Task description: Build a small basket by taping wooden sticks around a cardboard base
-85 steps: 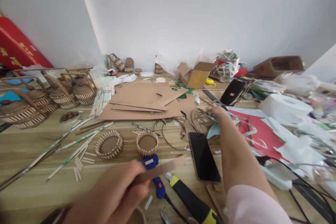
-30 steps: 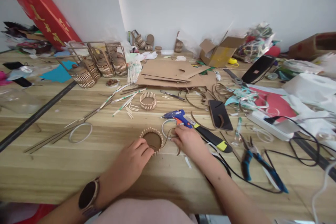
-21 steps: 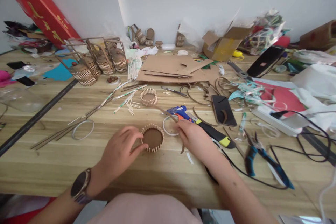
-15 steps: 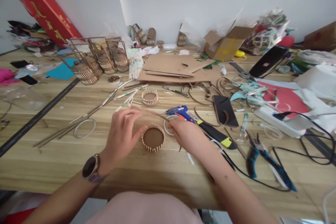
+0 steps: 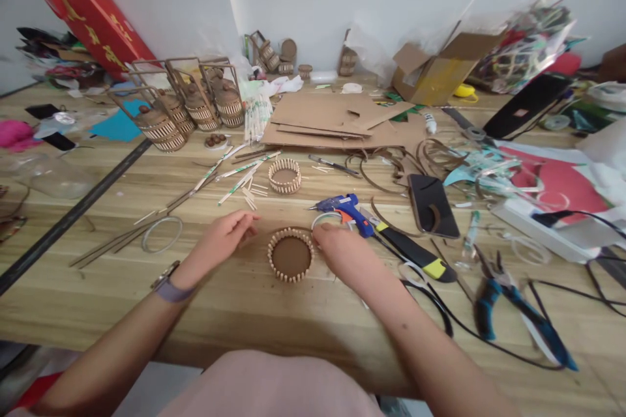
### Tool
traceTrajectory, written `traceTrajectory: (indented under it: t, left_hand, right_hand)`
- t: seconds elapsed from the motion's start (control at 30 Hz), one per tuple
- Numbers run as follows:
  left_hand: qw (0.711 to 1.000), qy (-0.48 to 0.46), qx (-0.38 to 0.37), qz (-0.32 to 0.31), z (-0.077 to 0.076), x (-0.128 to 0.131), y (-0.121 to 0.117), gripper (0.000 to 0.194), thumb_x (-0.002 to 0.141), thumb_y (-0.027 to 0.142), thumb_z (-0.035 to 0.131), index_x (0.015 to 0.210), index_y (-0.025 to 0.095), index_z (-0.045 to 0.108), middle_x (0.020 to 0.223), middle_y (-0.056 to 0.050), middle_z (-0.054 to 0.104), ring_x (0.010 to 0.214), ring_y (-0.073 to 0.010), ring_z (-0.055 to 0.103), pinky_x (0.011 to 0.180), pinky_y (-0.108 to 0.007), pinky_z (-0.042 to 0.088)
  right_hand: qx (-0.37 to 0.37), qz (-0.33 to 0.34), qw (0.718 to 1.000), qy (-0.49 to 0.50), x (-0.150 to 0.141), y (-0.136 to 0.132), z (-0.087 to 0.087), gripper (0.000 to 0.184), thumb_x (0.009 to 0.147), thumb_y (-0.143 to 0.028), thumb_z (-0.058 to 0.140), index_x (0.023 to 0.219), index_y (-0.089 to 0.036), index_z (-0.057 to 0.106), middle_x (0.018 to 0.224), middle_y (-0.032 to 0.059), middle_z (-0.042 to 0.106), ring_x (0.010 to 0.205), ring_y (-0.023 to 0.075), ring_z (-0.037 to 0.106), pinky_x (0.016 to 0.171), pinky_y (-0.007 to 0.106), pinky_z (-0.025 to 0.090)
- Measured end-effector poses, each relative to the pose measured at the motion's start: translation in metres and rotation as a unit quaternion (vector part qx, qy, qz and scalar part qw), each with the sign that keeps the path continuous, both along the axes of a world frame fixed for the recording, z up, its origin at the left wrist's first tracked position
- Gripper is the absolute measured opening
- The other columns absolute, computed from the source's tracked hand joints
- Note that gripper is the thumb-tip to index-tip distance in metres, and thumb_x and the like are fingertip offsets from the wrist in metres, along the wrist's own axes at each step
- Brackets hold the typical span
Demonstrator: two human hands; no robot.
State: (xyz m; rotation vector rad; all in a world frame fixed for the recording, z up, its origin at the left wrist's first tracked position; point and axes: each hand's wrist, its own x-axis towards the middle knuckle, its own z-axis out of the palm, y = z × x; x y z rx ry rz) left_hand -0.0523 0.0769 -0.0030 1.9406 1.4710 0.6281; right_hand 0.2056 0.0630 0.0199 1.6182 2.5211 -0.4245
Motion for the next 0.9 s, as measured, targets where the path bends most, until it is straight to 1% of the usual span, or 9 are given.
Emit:
traceTrajectory:
  t: [0.1,0.17,0.27,0.33,0.43,0.57,0.7,0.8,0.9]
  left_hand:
    - [0.998,-0.043,-0.044,0.014,0.003,-0.004,0.006,0.058,0.101,0.051,0.019,0.109,0.014,0.064,0.085,-0.010,0.075,0.065,-0.0198,0.070,0.056,-0.029,0.052]
    - [0.998,-0.030,-0.053,-0.001,0.003,-0.005,0.007,0.049,0.098,0.053,0.036,0.108,0.015,0.065,0.088,-0.010,0.076,0.071,-0.0205,0.071,0.059,-0.029,0.052]
    - [0.997,0.046,-0.042,-0.047,0.001,-0.002,0.000,0.021,0.089,0.035,0.060,0.097,0.018,0.070,0.092,-0.007,0.077,0.082,-0.0235,0.071,0.071,-0.031,0.051]
    - [0.994,0.084,-0.036,-0.067,0.001,0.002,-0.008,0.013,0.088,0.023,0.059,0.088,0.018,0.071,0.090,-0.008,0.076,0.085,-0.0258,0.069,0.076,-0.035,0.049]
    - [0.991,0.104,-0.035,-0.076,0.002,0.008,-0.021,0.016,0.089,0.016,0.055,0.084,0.017,0.070,0.092,-0.010,0.075,0.089,-0.0278,0.068,0.080,-0.037,0.048]
    - [0.991,0.094,-0.061,-0.071,0.004,0.017,-0.035,0.022,0.088,0.009,0.055,0.105,0.018,0.066,0.105,-0.008,0.074,0.097,-0.0251,0.069,0.083,-0.035,0.050]
    - [0.992,0.027,-0.110,-0.051,0.001,0.023,-0.047,0.038,0.086,0.009,0.058,0.123,0.019,0.056,0.096,-0.005,0.074,0.090,-0.0224,0.070,0.078,-0.033,0.053]
    - [0.993,-0.017,-0.108,-0.050,-0.003,0.024,-0.053,0.044,0.089,0.010,0.056,0.132,0.019,0.050,0.097,-0.005,0.073,0.091,-0.0216,0.070,0.081,-0.034,0.054]
    - [0.992,-0.023,-0.108,-0.054,-0.005,0.025,-0.057,0.055,0.088,0.009,0.056,0.141,0.018,0.042,0.102,-0.007,0.072,0.094,-0.0222,0.069,0.085,-0.036,0.054]
  right_hand:
    - [0.007,0.009,1.000,-0.014,-0.002,0.002,0.001,0.023,0.085,-0.001,0.044,0.093,-0.015,0.061,0.093,0.0105,0.070,0.079,0.0193,0.067,0.061,0.027,0.035]
    - [0.011,0.017,1.000,-0.014,-0.004,0.003,0.002,0.024,0.085,-0.001,0.044,0.095,-0.016,0.060,0.089,0.0093,0.070,0.076,0.0188,0.067,0.058,0.027,0.033]
    - [0.018,0.010,1.000,-0.012,-0.004,0.000,-0.001,0.023,0.087,-0.003,0.044,0.099,-0.016,0.058,0.078,0.0079,0.069,0.070,0.0196,0.066,0.055,0.028,0.030]
    - [0.026,-0.007,1.000,-0.007,-0.001,-0.005,-0.005,0.021,0.087,-0.005,0.044,0.100,-0.015,0.057,0.075,0.0083,0.068,0.065,0.0204,0.065,0.052,0.028,0.028]
    - [0.039,-0.034,0.999,0.017,0.004,-0.017,-0.011,0.016,0.090,-0.010,0.044,0.096,-0.016,0.057,0.083,0.0104,0.068,0.064,0.0210,0.065,0.052,0.028,0.031]
    - [0.039,-0.063,0.995,0.072,0.008,-0.039,-0.021,0.012,0.092,-0.017,0.046,0.084,-0.020,0.054,0.079,0.0061,0.067,0.066,0.0197,0.066,0.057,0.027,0.041]
    - [0.026,-0.081,0.986,0.146,0.006,-0.059,-0.029,0.007,0.092,-0.021,0.047,0.091,-0.021,0.054,0.085,0.0035,0.071,0.073,0.0169,0.069,0.064,0.025,0.047]
    - [0.022,-0.101,0.964,0.247,0.004,-0.069,-0.032,0.014,0.094,-0.022,0.042,0.095,-0.022,0.055,0.091,0.0044,0.073,0.081,0.0178,0.070,0.070,0.027,0.050]
    - [0.021,-0.123,0.942,0.311,0.002,-0.074,-0.036,0.011,0.091,-0.023,0.044,0.091,-0.023,0.055,0.086,0.0046,0.073,0.077,0.0193,0.070,0.069,0.029,0.051]
